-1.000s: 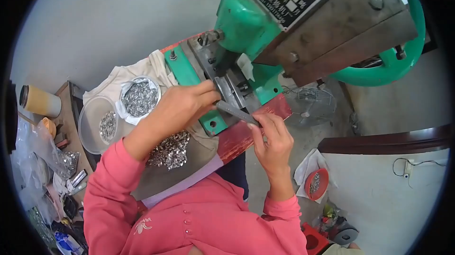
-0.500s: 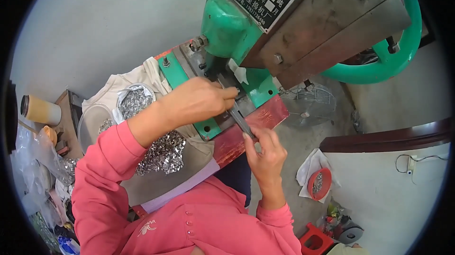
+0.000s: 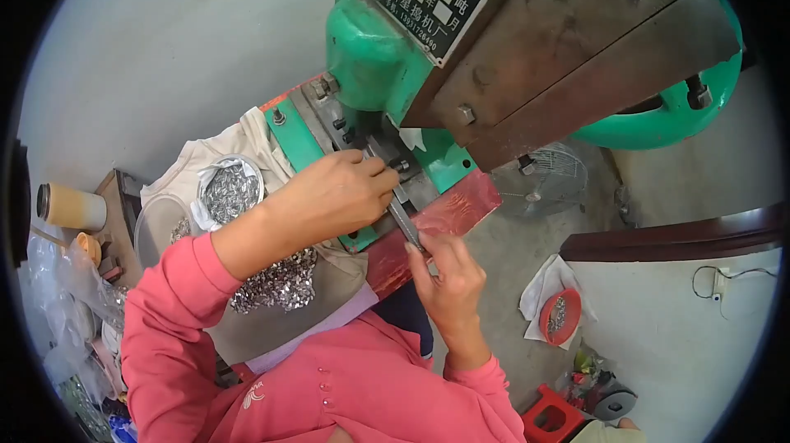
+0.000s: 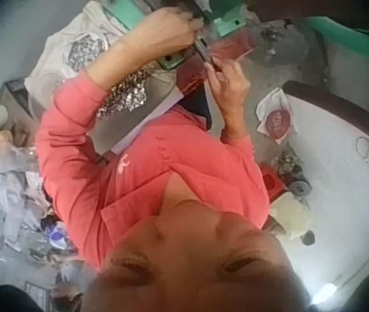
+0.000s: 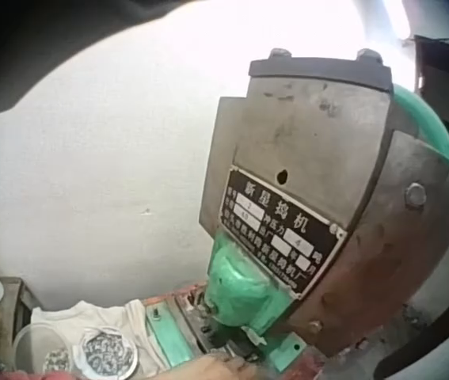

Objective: The person assembles small metal stars onto a carrier strip by hand, then feeds the loaded strip into a pressing machine.

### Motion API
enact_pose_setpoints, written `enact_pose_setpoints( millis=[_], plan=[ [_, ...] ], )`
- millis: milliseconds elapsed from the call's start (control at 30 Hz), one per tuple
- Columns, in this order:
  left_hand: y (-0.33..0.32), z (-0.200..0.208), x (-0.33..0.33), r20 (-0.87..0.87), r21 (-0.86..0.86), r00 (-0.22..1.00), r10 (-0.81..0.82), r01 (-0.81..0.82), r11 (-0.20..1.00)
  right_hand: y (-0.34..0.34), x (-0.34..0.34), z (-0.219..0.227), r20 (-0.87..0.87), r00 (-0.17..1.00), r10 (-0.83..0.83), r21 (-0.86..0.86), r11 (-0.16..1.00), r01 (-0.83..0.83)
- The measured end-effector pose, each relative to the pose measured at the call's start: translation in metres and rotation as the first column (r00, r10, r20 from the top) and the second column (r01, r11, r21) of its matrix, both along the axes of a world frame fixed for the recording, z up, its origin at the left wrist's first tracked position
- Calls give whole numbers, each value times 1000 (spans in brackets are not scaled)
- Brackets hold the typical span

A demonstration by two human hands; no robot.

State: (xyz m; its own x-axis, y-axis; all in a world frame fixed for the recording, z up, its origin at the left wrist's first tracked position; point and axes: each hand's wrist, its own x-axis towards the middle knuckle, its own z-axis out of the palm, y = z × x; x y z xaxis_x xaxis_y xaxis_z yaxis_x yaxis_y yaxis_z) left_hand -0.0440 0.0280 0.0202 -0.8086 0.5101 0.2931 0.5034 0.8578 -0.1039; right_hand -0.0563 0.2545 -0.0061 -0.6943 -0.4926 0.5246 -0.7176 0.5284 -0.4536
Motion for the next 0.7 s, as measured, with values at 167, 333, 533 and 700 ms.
enact_pose_setpoints(
  millis=[167, 333, 533, 700],
  plan=[
    [8, -22, 18, -121, 118, 993, -12, 27, 993, -16, -8, -5, 109, 993, 37, -27, 999, -34],
    [10, -36, 27, -104, 223, 991, 88, -63, 973, -33, -21, -16, 15, 998, 64, -82, 995, -63],
    [14, -53, 26, -149, 359, 974, 168, -105, 927, -21, -40, -28, 95, 978, 184, -184, 969, -164],
    [18, -60, 22, -184, 418, 966, 180, -88, 904, -26, -79, -25, 241, 964, 114, -188, 980, -69]
  ],
)
